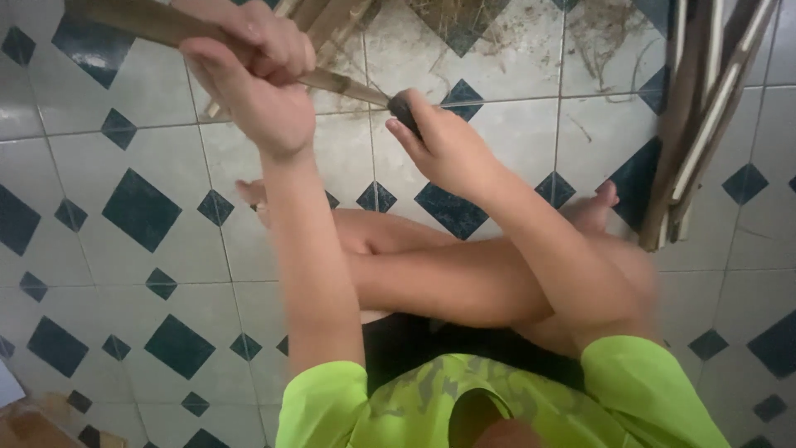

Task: The person scrapes the outer layer of wooden stalks with a knife while sitting on the floor.

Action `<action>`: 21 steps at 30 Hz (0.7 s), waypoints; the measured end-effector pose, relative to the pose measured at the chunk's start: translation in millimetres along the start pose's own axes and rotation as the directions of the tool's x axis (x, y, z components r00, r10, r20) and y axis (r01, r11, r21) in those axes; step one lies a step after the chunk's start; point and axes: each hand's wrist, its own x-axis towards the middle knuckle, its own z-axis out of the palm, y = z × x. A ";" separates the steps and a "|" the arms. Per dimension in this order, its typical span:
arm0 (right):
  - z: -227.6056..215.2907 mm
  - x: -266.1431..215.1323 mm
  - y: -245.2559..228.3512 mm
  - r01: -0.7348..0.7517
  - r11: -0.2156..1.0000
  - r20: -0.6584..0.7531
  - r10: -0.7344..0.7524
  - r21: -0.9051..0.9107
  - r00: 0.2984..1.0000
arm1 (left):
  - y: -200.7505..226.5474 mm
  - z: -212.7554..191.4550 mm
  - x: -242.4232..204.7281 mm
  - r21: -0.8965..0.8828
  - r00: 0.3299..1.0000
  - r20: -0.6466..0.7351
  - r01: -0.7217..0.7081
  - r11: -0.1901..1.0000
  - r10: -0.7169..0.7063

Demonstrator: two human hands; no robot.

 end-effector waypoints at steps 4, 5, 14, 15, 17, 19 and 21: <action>22.4 2.7 17.7 0.006 0.993 0.035 -0.011 0.122 0.999 | -5.2 2.1 1.6 -0.031 0.999 0.012 0.030 0.999 -0.030; 28.8 2.6 23.6 -0.157 0.977 0.043 0.153 0.143 0.987 | -5.1 4.2 1.4 -0.008 0.999 0.027 0.031 0.999 -0.031; 55.6 11.9 43.8 -0.353 0.831 0.065 0.362 0.429 0.930 | -6.0 14.6 1.8 0.132 0.987 -0.147 -0.040 0.990 0.060; 55.0 14.7 50.8 -0.429 0.862 0.073 0.426 0.269 0.902 | -3.5 13.1 4.4 0.129 0.991 -0.128 -0.031 0.991 0.048; 49.4 13.9 32.6 -0.345 0.882 0.058 0.345 0.322 0.937 | -10.4 6.4 1.4 0.129 0.988 -0.138 -0.055 0.990 0.073; 54.5 13.9 37.1 -0.265 0.889 0.049 0.267 0.374 0.963 | -13.5 3.2 -4.9 0.135 0.983 -0.156 -0.073 0.988 0.094; 64.5 23.9 62.4 -0.422 0.872 0.048 0.424 0.248 0.904 | -13.5 4.7 -3.4 0.091 0.978 -0.196 -0.058 0.994 0.075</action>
